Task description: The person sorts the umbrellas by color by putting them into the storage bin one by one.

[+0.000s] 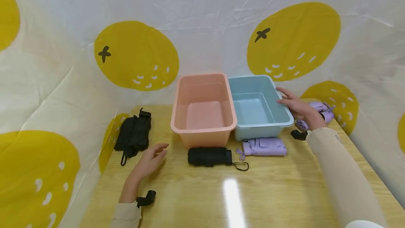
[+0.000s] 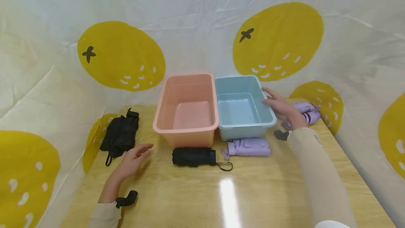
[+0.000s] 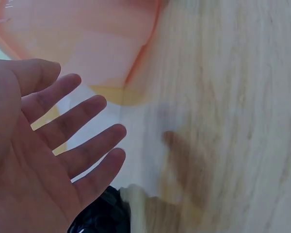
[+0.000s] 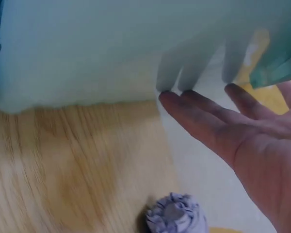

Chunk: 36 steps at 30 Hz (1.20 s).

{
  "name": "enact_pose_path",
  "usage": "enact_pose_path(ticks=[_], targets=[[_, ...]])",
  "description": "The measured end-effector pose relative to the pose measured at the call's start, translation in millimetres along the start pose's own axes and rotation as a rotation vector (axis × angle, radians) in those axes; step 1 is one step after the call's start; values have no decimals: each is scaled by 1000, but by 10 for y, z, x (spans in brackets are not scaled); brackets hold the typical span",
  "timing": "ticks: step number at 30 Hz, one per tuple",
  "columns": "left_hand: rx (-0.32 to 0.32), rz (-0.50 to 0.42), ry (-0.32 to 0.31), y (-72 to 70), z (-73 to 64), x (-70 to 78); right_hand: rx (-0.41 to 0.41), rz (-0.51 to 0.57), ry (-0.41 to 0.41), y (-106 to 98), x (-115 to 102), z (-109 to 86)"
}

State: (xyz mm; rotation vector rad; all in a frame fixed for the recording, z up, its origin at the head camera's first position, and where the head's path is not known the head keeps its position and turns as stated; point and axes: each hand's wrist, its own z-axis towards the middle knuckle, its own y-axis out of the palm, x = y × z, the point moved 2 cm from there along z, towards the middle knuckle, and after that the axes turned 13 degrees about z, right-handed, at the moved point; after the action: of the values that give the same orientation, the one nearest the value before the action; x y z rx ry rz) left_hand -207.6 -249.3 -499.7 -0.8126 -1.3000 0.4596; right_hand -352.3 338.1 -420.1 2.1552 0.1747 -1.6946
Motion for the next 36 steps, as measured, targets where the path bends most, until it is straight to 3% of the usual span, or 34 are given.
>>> enact_pose_path(ticks=[3, 10, 19, 25, 29, 36], targets=[[17, -20, 37, -60, 29, 60, 4, 50, -27, -20, 5, -6], [23, -27, 104, -314, 74, 387, 23, 130, -83, -78, 21, -57], [35, 94, 86, -571, 348, 208, 15, 229, -98, -133, 61, -67], [69, 343, 21, -798, 438, 222, 22, 208, -81, -84, 75, -40], [106, 487, -43, -877, 512, 148, 21, 202, -78, -65, 102, -18], [161, 611, -133, -903, 557, -4, 6, 214, -65, -64, 152, 61]])
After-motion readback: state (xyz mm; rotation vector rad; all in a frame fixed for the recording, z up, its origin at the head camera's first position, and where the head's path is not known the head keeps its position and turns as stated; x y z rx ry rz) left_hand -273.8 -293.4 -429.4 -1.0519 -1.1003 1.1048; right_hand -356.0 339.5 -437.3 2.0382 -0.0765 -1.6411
